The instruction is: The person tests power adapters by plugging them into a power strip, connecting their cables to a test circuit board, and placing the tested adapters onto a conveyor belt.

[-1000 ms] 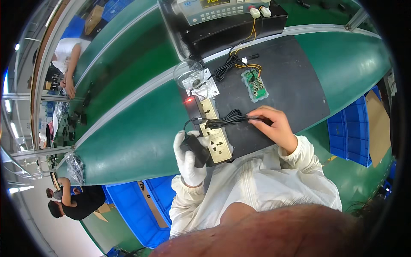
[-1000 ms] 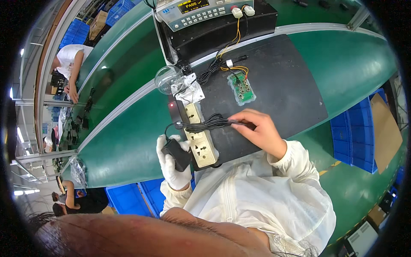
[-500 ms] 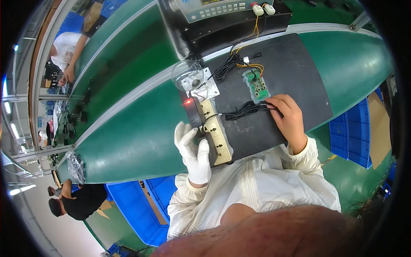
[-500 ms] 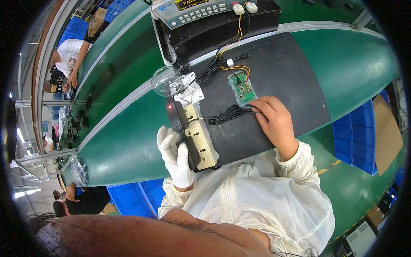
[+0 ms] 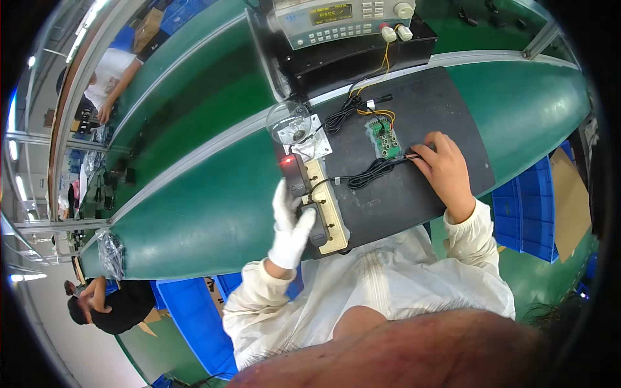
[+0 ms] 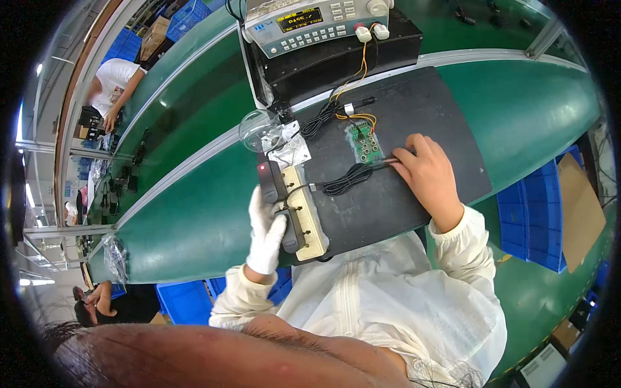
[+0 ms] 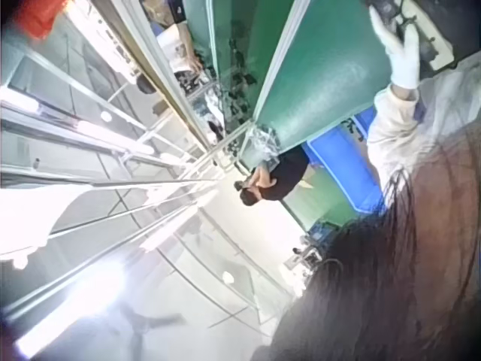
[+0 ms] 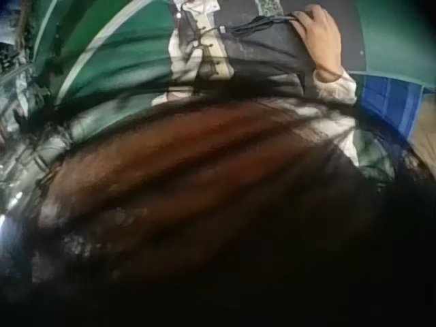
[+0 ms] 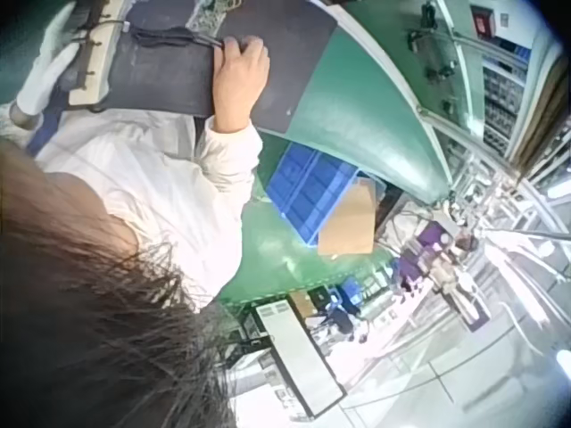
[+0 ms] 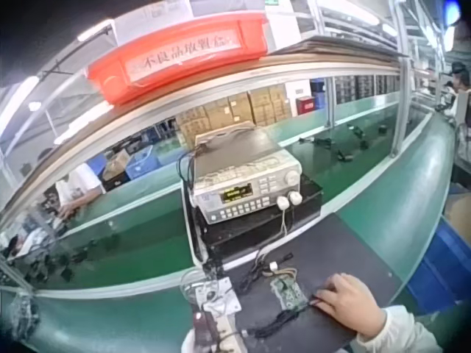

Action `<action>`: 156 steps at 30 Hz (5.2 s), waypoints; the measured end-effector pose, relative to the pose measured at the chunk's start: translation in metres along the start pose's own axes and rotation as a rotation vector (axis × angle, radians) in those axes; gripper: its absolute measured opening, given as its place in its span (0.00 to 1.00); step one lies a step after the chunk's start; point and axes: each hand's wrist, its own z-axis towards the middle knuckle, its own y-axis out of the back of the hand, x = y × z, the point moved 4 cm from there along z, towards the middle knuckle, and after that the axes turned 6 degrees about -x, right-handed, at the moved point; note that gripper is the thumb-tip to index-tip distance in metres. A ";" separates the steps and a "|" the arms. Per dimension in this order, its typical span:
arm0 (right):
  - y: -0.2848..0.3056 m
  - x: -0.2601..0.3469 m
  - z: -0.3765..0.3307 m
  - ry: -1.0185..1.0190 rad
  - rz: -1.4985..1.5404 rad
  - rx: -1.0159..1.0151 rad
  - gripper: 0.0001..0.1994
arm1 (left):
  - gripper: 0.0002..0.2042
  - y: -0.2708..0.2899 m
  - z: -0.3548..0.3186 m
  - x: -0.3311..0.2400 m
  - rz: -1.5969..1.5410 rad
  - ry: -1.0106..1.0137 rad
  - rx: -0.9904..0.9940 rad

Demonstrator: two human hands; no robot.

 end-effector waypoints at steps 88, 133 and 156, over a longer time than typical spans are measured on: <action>-0.021 -0.266 0.163 -0.631 0.163 -0.183 0.30 | 0.36 0.014 -0.040 -0.059 0.775 -0.530 0.156; -0.022 0.095 -0.010 -0.038 1.848 0.927 0.28 | 0.55 -0.037 0.004 -0.059 0.356 -0.632 0.348; -0.020 -0.243 0.176 -0.507 0.472 -0.373 0.32 | 0.31 0.083 0.051 0.016 0.824 -0.417 -0.126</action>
